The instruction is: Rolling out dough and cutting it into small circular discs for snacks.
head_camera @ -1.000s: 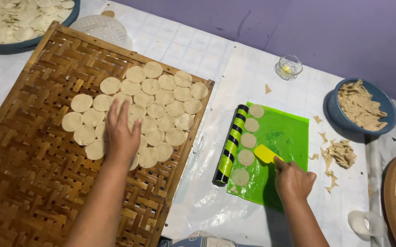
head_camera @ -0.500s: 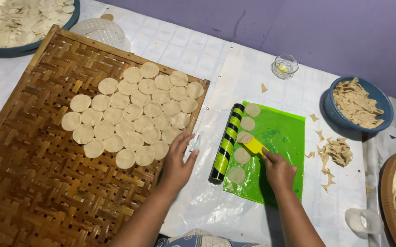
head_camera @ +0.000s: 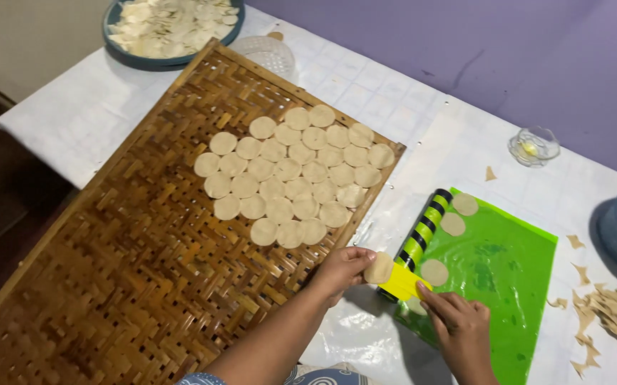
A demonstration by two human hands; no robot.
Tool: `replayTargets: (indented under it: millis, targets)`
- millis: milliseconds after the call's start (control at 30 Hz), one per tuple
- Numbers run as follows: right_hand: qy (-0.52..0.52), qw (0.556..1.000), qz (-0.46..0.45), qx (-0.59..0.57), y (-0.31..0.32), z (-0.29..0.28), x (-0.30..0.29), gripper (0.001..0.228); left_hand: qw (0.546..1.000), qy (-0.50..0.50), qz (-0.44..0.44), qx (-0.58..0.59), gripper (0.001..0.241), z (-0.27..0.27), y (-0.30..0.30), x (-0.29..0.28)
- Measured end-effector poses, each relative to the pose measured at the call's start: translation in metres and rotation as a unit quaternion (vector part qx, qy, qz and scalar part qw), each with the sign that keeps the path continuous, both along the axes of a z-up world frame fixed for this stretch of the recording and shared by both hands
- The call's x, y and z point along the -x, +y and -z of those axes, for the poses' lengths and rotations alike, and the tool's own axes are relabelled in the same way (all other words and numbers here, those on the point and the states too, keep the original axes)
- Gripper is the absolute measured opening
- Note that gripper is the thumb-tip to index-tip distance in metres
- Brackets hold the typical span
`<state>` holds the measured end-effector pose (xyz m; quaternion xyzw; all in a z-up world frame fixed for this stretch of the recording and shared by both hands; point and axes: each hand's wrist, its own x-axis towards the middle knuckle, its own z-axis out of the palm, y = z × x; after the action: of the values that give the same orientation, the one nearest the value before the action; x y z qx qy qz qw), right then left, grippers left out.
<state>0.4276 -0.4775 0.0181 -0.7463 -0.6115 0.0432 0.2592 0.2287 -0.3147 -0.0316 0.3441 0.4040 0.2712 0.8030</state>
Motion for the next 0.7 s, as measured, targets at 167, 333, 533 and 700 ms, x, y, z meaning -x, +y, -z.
replayTargets:
  millis: [167, 333, 533, 700]
  targets:
    - [-0.127, 0.991, 0.043, 0.023, 0.004, 0.011, 0.025, 0.043, 0.969, 0.128, -0.118, -0.173, 0.011, -0.025, -0.011, 0.025]
    - [-0.124, 0.985, 0.097, 0.067, 0.004, 0.029, 0.018, 0.042, 0.910, 0.261, -0.202, -0.252, 0.008, -0.050, 0.001, 0.079]
    - [-0.189, 0.970, 0.109, 0.109, -0.001, 0.047, 0.006, 0.047, 0.811, 0.460, -0.214, -0.290, 0.017, -0.044, 0.025, 0.158]
    - [-0.178, 0.974, 0.110, 0.089, -0.004, 0.045, 0.004, 0.040, 0.769, 0.455, -0.340, -0.294, 0.021, -0.039, 0.038, 0.181]
